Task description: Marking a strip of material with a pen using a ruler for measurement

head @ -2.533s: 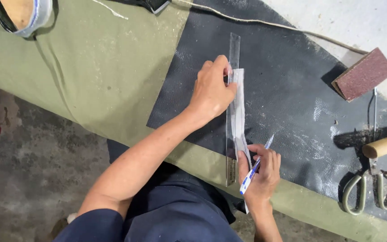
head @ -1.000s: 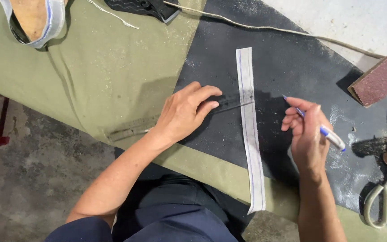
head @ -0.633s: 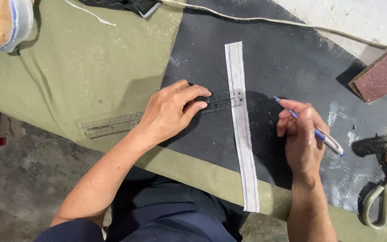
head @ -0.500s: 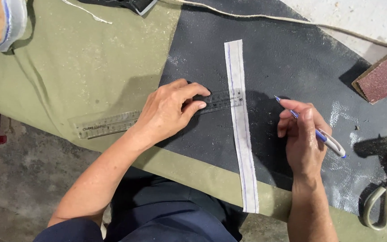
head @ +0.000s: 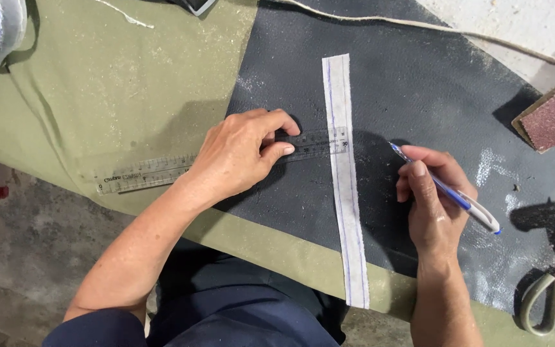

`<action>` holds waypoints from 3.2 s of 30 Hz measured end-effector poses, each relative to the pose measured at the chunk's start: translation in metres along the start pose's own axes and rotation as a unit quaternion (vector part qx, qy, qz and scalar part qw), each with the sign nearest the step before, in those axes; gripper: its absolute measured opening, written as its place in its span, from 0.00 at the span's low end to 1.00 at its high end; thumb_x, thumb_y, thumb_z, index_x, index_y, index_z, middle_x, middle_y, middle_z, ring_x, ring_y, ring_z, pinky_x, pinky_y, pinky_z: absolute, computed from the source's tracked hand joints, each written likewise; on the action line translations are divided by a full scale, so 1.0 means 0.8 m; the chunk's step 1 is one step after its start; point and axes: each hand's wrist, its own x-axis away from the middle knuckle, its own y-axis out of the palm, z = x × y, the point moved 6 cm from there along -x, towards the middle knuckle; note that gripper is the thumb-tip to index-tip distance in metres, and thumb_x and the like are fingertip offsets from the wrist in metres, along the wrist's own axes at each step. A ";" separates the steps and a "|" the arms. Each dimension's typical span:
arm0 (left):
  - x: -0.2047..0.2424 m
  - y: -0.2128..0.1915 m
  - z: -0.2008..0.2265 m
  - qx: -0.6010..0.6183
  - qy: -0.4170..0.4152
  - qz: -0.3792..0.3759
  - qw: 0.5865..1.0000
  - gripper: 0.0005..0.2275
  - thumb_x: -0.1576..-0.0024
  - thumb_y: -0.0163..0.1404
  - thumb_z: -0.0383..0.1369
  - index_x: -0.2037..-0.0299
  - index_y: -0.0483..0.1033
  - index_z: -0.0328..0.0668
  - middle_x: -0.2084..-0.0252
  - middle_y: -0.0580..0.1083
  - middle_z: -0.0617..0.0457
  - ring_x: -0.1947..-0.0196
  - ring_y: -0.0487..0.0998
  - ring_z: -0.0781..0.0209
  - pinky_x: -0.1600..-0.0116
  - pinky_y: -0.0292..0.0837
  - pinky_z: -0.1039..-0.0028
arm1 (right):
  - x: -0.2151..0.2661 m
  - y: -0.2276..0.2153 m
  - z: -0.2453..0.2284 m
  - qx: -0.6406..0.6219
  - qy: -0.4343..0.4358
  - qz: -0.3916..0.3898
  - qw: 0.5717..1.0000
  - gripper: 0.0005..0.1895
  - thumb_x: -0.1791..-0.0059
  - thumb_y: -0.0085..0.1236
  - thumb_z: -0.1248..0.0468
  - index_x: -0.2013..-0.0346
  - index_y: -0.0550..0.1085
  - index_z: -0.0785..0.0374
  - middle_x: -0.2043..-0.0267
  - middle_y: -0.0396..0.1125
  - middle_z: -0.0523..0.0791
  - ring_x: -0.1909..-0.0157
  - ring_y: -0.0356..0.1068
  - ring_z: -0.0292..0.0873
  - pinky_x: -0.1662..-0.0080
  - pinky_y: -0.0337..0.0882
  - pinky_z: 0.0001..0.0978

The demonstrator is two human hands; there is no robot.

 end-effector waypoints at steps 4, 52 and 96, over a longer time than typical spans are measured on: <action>-0.001 0.001 -0.001 0.000 0.005 -0.002 1.000 0.06 0.40 0.54 0.34 0.54 0.76 0.53 0.67 0.74 0.56 0.69 0.74 0.58 0.65 0.69 0.62 | 0.004 0.001 0.009 -0.007 0.010 0.022 1.000 0.16 0.44 0.58 0.55 0.50 0.74 0.65 0.66 0.69 0.45 0.73 0.66 0.33 0.69 0.66 0.17; 0.001 -0.005 -0.001 0.045 0.040 0.024 0.998 0.06 0.43 0.57 0.28 0.57 0.78 0.48 0.71 0.74 0.47 0.71 0.82 0.49 0.66 0.76 0.56 | 0.017 0.069 -0.014 0.193 -0.201 -0.039 0.960 0.11 0.43 0.59 0.61 0.59 0.78 0.67 0.75 0.68 0.49 0.78 0.64 0.39 0.75 0.60 0.29; 0.002 0.080 0.008 0.497 -0.140 0.063 0.854 0.13 0.41 0.51 0.25 0.47 0.71 0.31 0.66 0.77 0.43 0.70 0.84 0.58 0.72 0.83 0.78 | 0.013 0.044 0.000 -0.019 -0.043 -0.014 0.999 0.10 0.44 0.53 0.66 0.58 0.71 0.75 0.71 0.69 0.56 0.74 0.68 0.40 0.75 0.70 0.29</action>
